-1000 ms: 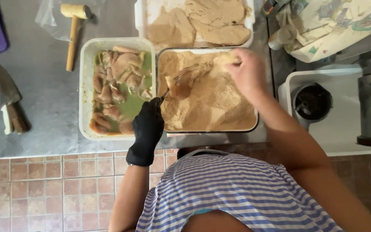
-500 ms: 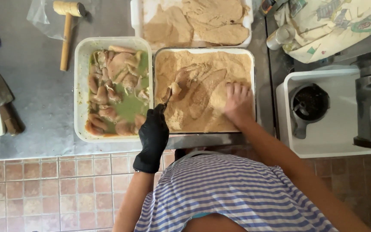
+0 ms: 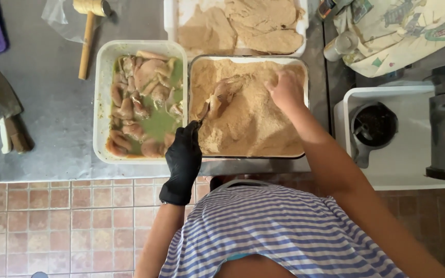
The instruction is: The person is breading chicken fillets by taking them from a marinade, coating them in breadcrumbs, and placing them on a tray.
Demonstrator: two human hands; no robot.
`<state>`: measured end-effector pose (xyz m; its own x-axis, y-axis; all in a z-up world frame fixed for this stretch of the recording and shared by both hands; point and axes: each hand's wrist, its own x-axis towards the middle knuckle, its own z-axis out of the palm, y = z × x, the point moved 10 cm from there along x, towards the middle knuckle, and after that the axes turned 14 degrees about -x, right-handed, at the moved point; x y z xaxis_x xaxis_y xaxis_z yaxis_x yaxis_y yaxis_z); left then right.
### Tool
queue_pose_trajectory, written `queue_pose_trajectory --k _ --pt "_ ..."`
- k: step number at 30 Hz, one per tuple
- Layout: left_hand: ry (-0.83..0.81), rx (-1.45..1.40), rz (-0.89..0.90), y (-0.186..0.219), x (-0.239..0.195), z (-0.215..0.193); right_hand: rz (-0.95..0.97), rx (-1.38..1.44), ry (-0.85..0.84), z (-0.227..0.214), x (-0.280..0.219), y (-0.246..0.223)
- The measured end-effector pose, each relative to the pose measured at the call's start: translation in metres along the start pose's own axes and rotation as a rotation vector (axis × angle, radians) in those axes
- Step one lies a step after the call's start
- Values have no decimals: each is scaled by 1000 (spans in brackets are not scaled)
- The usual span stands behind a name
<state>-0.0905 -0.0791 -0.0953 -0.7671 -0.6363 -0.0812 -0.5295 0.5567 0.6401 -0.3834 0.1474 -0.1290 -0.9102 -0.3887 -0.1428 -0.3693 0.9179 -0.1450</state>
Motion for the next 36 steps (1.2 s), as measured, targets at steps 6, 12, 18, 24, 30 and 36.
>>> queue_pose_trajectory --k 6,12,18,24,30,36 --pt "111 1 123 16 -3 -16 113 288 -167 79 7 23" --pt "159 -43 136 22 2 -32 -49 401 -64 -57 -38 -9" --pt "180 -40 154 34 3 -43 -328 223 309 -143 -97 -58" --pt "194 245 231 62 5 -41 -406 -85 -270 -4 -111 -68" --pt "-43 257 620 65 -10 13 -274 106 -180 -33 -77 -79" --pt "-61 244 649 62 -25 8 -358 69 -147 25 -28 -84"
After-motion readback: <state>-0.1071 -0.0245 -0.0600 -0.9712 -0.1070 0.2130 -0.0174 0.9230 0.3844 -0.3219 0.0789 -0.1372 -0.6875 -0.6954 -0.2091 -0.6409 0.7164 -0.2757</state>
